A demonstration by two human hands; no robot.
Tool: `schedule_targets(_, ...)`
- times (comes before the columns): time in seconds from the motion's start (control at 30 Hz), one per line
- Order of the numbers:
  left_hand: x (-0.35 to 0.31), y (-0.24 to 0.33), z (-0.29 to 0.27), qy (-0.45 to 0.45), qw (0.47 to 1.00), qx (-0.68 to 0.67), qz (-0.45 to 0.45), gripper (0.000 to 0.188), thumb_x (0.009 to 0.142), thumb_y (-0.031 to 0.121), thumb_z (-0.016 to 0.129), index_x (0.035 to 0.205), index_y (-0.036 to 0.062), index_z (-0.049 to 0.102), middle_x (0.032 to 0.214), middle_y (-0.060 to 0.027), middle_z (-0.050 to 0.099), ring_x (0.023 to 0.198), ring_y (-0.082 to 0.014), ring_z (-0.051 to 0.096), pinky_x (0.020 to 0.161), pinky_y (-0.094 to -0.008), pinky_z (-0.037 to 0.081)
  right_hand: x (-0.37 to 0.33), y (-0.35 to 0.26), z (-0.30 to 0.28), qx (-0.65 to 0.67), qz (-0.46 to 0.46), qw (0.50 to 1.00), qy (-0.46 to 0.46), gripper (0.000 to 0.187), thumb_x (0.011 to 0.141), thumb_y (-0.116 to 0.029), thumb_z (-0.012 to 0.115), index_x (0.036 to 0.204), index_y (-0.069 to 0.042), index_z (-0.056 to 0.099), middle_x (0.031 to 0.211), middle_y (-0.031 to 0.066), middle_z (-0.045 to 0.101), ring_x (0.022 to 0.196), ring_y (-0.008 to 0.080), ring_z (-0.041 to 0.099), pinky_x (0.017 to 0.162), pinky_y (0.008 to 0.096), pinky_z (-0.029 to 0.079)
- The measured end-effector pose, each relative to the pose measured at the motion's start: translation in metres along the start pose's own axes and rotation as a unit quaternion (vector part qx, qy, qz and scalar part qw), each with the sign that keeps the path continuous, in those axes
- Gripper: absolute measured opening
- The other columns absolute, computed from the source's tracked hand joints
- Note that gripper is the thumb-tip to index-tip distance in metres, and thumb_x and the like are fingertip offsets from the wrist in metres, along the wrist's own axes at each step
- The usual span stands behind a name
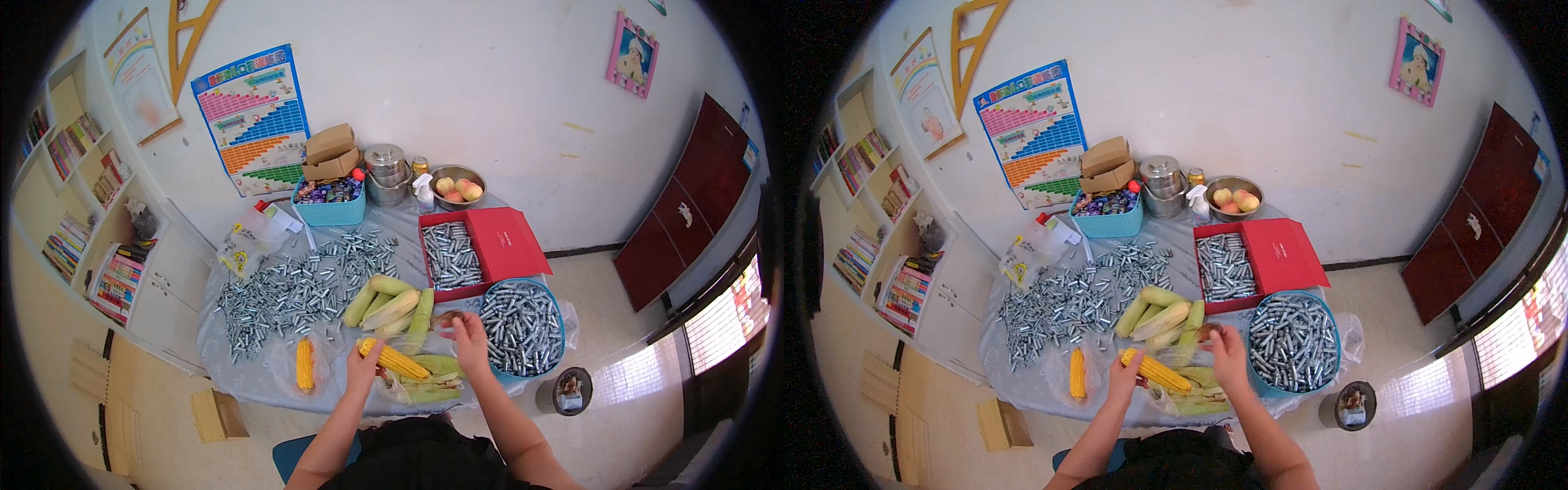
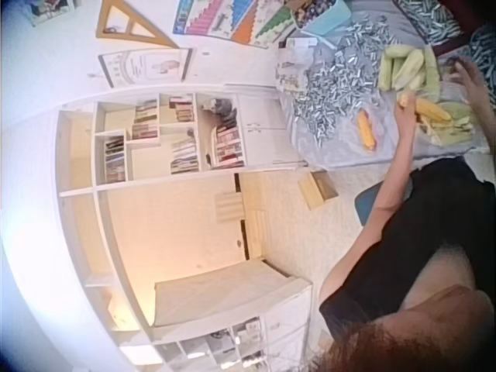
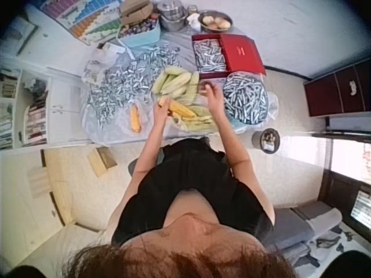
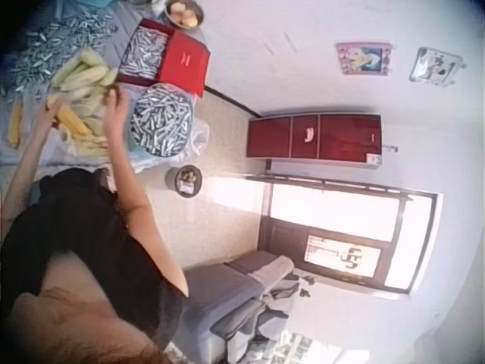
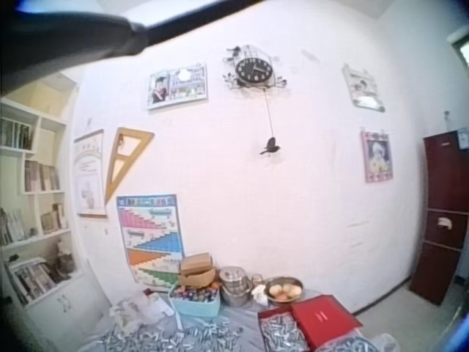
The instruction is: The person removes corn cobs from a plastic bag and peels the husks off by hand. They handle the corn one at a time, stripping the outer layers and placing the cleaned cobs on the table.
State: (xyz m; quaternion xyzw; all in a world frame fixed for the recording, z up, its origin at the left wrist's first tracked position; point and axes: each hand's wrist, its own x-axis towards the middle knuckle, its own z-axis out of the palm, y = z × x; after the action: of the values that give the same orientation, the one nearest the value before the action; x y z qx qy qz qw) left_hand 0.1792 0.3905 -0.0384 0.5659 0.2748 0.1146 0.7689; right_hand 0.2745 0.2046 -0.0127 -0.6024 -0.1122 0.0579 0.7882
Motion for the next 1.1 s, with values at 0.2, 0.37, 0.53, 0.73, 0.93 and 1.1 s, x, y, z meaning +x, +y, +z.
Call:
schedule_targets(0.2,0.003,0.004,-0.007,0.066,0.995,-0.046,-0.051,0.038,0.081,0.039,0.061,0.089,0.003,0.051,0.066,-0.006,0.057,0.042,-0.012,0.051,0.036,-0.0245,0.046,-0.005,0.006,-0.019,0.081,0.048,0.994,-0.049,0.013,0.086,-0.004,0.053,0.098,0.001,0.049,0.091,0.0089,0.059,0.082,0.0146,0.058,0.078,0.0268,0.047)
schedule_targets(0.37,0.008,0.002,-0.013,0.08,0.992,-0.068,-0.065,0.04,0.08,0.044,0.06,0.087,0.0046,0.053,0.065,-0.0054,0.057,0.043,-0.0118,0.052,0.037,-0.025,0.046,-0.025,0.031,-0.026,-0.018,0.093,0.993,-0.071,0.021,0.081,-0.006,0.062,0.098,0.001,0.053,0.087,0.0057,0.061,0.081,0.0126,0.058,0.074,0.0253,0.048)
schedule_targets(0.53,0.006,0.006,-0.008,0.07,0.991,-0.078,-0.083,0.041,0.08,0.045,0.06,0.084,0.0051,0.055,0.064,-0.005,0.057,0.043,-0.0115,0.052,0.038,-0.0254,0.047,-0.034,0.024,-0.014,-0.285,-0.105,0.945,-0.119,0.023,0.071,-0.008,0.071,0.09,-0.001,0.061,0.087,0.0094,0.062,0.078,0.0195,0.061,0.067,0.0285,0.049)
schedule_targets(0.73,0.001,0.009,-0.004,0.074,0.992,-0.053,-0.089,0.042,0.08,0.045,0.06,0.085,0.0036,0.053,0.065,-0.0063,0.058,0.044,-0.0121,0.053,0.039,-0.0255,0.048,-0.031,0.017,-0.01,-0.391,-0.204,0.885,-0.147,0.013,0.07,-0.012,0.067,0.079,-0.005,0.062,0.081,0.0082,0.06,0.075,0.0262,0.059,0.065,0.0334,0.048)
schedule_targets(0.93,-0.002,0.003,-0.001,0.069,0.994,-0.042,-0.076,0.042,0.08,0.041,0.062,0.089,0.0021,0.051,0.068,-0.008,0.058,0.045,-0.0132,0.054,0.039,-0.0268,0.05,-0.029,0.013,-0.002,-0.489,-0.193,0.835,-0.163,0.013,0.069,-0.013,0.066,0.077,-0.005,0.059,0.075,0.0076,0.06,0.07,0.0268,0.059,0.062,0.0335,0.048)
schedule_targets(1.1,0.001,-0.003,-0.001,0.084,0.993,-0.055,-0.069,0.04,0.08,0.038,0.063,0.09,0.0014,0.05,0.07,-0.0087,0.058,0.046,-0.0144,0.055,0.039,-0.0272,0.05,-0.03,0.016,0.003,-0.394,-0.087,0.905,-0.137,0.012,0.072,-0.011,0.065,0.079,-0.004,0.058,0.075,0.0054,0.059,0.069,0.0172,0.058,0.063,0.0287,0.047)
